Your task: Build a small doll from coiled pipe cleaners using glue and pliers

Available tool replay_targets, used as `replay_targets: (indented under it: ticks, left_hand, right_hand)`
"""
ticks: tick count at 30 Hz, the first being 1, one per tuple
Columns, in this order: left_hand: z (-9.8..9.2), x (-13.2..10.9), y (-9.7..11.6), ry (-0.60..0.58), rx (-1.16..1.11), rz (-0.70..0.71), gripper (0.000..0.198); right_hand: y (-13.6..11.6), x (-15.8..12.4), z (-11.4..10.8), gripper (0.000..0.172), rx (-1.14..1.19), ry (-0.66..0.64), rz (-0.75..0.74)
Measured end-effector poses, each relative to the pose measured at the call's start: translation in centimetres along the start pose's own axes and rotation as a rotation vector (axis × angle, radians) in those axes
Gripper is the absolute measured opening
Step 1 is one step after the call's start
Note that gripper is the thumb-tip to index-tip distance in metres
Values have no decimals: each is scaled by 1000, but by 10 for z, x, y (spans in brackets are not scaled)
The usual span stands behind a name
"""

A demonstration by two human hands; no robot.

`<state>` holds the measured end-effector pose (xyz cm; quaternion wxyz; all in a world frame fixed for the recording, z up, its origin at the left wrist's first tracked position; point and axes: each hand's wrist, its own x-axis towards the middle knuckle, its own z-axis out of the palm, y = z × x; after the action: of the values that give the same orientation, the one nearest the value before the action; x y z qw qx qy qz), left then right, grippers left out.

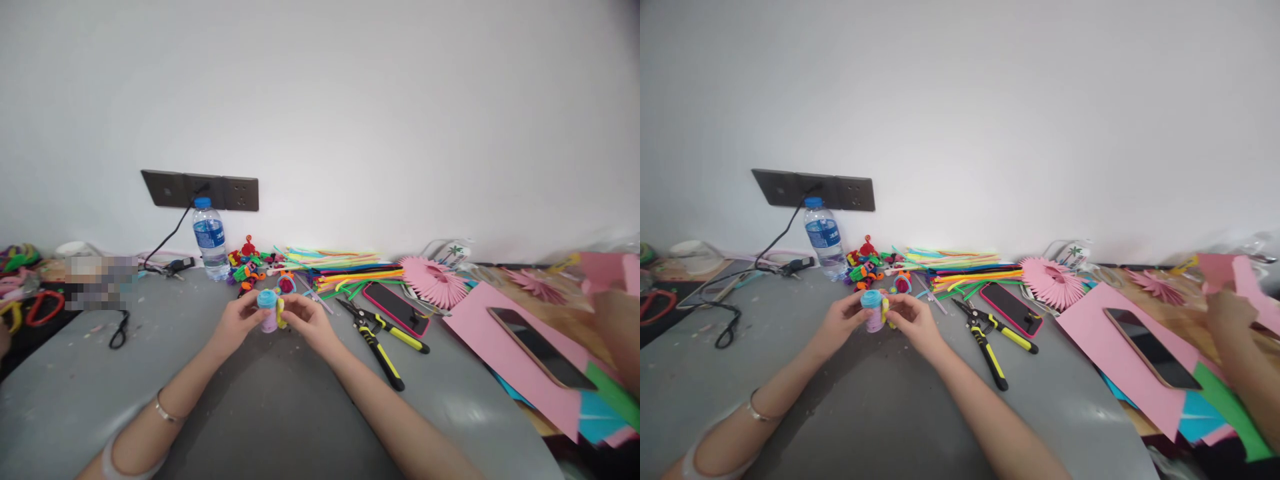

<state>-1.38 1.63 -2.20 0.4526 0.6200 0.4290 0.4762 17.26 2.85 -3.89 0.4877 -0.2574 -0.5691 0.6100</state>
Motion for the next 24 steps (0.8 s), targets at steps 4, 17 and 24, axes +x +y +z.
replay_targets:
  ticks: [4,17,24]
  left_hand:
    - [2,0,0,31,-44,-9,43]
    - [6,-2,3,75,-52,49,36]
    - [8,-2,5,78,-61,26,39]
  right_hand:
    - [0,0,0,30,24,6,17]
    - [-10,-2,4,32,159,-38,109]
    - [-3,-1,5,37,171,5,111]
